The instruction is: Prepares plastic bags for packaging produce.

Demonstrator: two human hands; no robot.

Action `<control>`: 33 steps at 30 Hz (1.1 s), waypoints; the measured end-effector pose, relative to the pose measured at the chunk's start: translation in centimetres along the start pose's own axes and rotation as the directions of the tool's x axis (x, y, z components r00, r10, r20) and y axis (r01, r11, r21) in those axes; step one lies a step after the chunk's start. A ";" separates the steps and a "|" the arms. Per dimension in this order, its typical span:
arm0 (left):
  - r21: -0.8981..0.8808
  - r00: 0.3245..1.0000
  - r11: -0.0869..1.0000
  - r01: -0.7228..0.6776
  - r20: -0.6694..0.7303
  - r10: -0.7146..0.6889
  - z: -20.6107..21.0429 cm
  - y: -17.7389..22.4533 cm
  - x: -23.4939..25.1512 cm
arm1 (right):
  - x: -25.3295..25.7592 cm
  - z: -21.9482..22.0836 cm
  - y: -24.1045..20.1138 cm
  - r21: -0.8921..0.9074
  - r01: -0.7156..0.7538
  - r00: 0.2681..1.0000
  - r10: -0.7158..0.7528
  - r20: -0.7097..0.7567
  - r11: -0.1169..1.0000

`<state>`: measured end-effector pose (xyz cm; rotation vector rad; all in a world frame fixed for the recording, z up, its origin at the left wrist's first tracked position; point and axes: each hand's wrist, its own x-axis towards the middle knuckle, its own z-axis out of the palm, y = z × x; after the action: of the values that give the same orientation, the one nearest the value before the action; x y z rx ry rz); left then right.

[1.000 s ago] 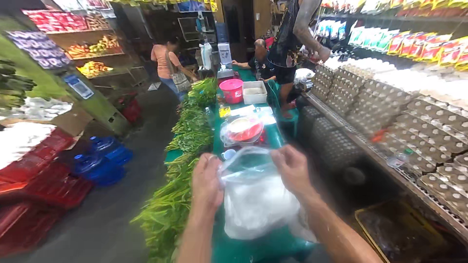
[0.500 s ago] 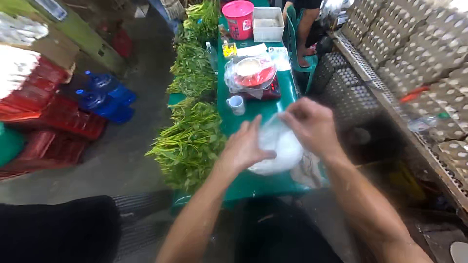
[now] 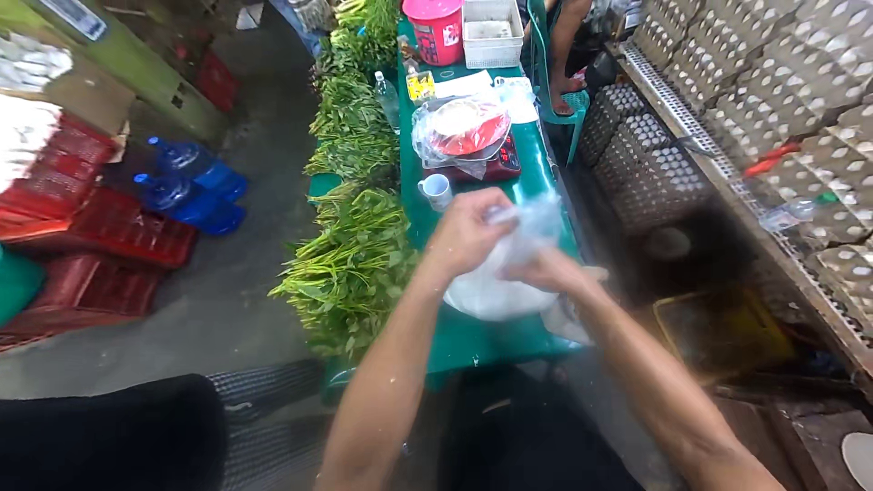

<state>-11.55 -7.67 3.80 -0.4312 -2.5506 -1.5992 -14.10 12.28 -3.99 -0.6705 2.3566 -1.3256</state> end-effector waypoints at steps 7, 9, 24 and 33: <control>0.518 0.905 0.822 0.235 0.192 -0.380 0.0 -0.8 0.4 | -0.3 -5.1 -6.5 0.186 0.283 0.946 -0.242 -0.215 0.941; 0.497 0.836 0.834 0.240 0.331 -0.438 1.7 -1.2 0.8 | -1.4 -4.8 -6.0 0.153 0.326 0.916 -0.272 -0.294 0.933; 0.082 0.955 0.957 -0.277 -0.084 0.284 -0.8 0.3 -1.0 | 0.8 3.1 -5.5 0.250 -0.070 0.934 0.151 -0.323 0.966; 0.281 0.991 0.958 0.056 -0.135 -0.018 11.9 -12.6 -4.6 | 1.4 3.9 -3.7 0.055 0.055 0.955 -0.036 -0.293 0.997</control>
<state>-10.04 -3.07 -13.44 -0.2417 -2.6430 -1.1974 -12.35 7.11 -2.85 -0.5442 2.5262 -1.6090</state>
